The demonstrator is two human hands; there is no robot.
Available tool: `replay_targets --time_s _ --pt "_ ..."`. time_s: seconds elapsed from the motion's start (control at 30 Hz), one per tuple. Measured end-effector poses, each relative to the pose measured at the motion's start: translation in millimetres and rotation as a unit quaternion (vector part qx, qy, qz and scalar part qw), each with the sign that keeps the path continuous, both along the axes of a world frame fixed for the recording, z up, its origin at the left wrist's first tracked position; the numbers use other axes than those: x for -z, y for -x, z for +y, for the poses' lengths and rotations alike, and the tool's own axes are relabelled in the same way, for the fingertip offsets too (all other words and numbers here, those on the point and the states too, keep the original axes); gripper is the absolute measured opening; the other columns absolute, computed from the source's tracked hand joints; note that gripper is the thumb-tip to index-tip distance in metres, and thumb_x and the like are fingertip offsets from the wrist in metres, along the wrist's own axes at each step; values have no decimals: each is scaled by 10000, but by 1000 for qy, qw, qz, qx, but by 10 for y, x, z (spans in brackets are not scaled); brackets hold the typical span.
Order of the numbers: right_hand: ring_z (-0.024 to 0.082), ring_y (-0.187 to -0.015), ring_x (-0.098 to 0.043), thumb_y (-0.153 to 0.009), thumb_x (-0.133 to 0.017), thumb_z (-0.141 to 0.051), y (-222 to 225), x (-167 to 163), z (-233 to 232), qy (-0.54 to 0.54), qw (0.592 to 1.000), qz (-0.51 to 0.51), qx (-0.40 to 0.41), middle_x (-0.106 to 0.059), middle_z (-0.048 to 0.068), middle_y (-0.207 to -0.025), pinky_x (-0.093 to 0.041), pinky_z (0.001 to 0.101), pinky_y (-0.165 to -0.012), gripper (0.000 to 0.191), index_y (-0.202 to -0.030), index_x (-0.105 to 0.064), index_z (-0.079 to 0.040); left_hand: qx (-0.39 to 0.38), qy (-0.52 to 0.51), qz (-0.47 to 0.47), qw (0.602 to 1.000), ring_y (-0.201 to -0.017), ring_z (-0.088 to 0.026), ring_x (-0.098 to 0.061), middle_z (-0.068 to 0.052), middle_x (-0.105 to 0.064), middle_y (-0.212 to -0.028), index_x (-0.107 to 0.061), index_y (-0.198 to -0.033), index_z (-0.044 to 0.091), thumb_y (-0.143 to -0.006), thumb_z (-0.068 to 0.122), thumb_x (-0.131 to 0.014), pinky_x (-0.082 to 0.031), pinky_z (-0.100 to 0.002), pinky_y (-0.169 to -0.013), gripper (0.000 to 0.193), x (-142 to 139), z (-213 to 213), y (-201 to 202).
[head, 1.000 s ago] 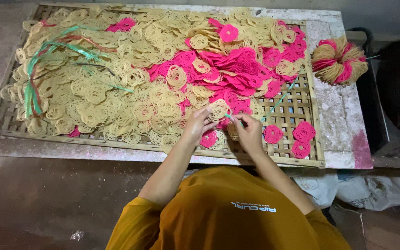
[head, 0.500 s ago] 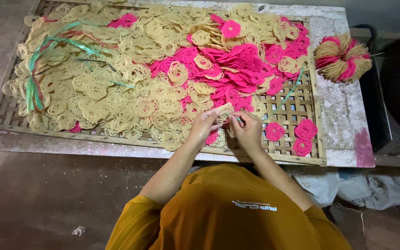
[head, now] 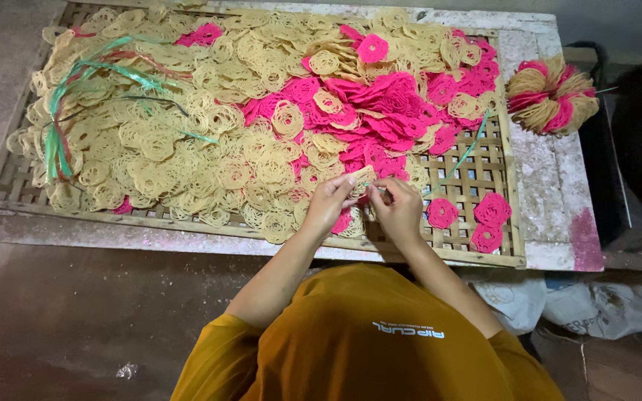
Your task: The person threads beige and pink fiber rings onto a green plastic rod, then gathers the stacked rings into a compact bundle and secures it with a green tie. The finished bundle is placed on the tray, and the person repeats the process with additional rings.
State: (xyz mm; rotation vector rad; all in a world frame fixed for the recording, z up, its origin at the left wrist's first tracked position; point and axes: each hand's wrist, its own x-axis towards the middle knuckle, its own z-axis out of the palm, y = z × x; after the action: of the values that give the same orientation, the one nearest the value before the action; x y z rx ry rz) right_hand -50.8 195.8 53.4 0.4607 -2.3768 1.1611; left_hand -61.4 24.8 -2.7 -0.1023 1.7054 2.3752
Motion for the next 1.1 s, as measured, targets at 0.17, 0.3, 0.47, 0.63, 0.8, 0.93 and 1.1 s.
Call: replay_targets --time_s 0.17,0.3,0.47,0.63,0.8,0.93,1.1 --pt "246 -750 -659 -884 -785 -126 -1 1 7 -59 997 50 0 -719 72 -841 -443 386 -712 78 -935 -743 -86 0 32 7 999 -998 -121 -683 -52 -741 -1138 -662 -1328 7 -1052 278 -566 -576 -321 -918 399 40 22 13" --pt "229 -747 -649 -887 -789 -138 -2 -4 -7 -81 995 53 -10 -717 56 -844 -421 389 -705 88 -961 -753 -106 9 32 10 999 -982 -113 -663 -61 -726 -1115 -667 -1340 10 -1061 250 -582 -560 -300 -889 377 58 -4 31" --pt "245 -774 -639 -873 -798 -150 2 -36 -11 -116 990 72 -28 -698 52 -835 -416 401 -702 120 -975 -751 -107 3 33 2 999 -973 -100 -675 -38 -732 -1118 -655 -1316 -1 -1057 239 -555 -575 -294 -874 367 53 -59 60" --pt "246 -799 -632 -891 -788 -129 3 -61 -26 -101 992 74 -20 -695 50 -876 -421 383 -716 102 -979 -739 -113 10 -4 15 1000 -928 -93 -650 -31 -717 -1068 -664 -1314 -30 -1065 206 -564 -568 -284 -853 357 78 -46 63" --pt "253 -773 -618 -861 -805 -139 -2 -67 -31 -129 988 88 -14 -654 51 -817 -410 397 -690 128 -974 -751 -112 3 29 3 1000 -893 -71 -652 -3 -710 -1003 -671 -1290 -28 -1055 204 -565 -578 -271 -838 346 97 -43 76" --pt "256 -764 -607 -836 -810 -135 -1 -48 -7 -139 985 100 -15 -629 53 -811 -414 399 -686 164 -987 -752 -110 10 56 46 997 -867 -104 -621 -55 -713 -1008 -693 -1281 -72 -1090 140 -535 -527 -280 -815 327 92 -29 98" --pt "273 -762 -603 -859 -780 -58 -5 45 21 -91 993 69 -26 -651 76 -847 -443 395 -700 203 -1059 -765 -86 29 -109 -22 993 -913 -141 -740 -92 -756 -1073 -628 -1282 -57 -1017 69 -374 -600 -301 -918 388 98 -13 154"
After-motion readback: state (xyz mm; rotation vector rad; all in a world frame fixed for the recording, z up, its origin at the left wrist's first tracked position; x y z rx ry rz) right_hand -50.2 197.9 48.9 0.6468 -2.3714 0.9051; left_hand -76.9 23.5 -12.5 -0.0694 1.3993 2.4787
